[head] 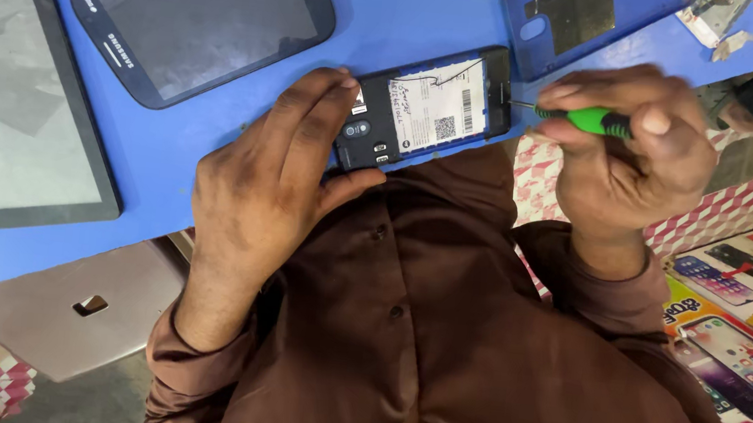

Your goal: The person uses a screwdriver to repeatedly pry at the seam of a smartphone's back cover. The person holds the phone steady with one hand while working the tool along the edges to loosen the casing.

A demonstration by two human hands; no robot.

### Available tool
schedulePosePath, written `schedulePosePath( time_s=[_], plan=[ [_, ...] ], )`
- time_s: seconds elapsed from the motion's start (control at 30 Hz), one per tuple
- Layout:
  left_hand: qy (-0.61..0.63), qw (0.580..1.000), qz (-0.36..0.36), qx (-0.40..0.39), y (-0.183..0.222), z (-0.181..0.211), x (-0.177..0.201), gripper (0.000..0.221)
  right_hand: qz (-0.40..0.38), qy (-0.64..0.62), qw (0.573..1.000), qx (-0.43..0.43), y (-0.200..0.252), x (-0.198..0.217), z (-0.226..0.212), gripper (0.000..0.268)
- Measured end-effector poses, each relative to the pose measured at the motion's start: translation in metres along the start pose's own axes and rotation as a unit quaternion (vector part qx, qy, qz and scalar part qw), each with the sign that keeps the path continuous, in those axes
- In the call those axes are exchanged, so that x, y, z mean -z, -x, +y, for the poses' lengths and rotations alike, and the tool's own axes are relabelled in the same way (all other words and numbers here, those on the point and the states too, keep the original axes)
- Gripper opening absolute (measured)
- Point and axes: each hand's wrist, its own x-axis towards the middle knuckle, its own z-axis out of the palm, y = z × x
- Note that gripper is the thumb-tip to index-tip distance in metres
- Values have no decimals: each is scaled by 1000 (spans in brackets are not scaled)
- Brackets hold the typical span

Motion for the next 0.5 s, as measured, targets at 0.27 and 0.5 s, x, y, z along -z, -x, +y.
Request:
schedulePosePath(
  time_s=[0.27, 0.5],
  plan=[
    [0, 1000, 2, 1, -1, -1, -3, 66, 1, 0, 1000, 5, -2, 2, 3, 74],
    [-9, 1000, 5, -6, 0, -1, -1, 66, -34, -1, 999, 40, -10, 13, 1, 76]
  ],
)
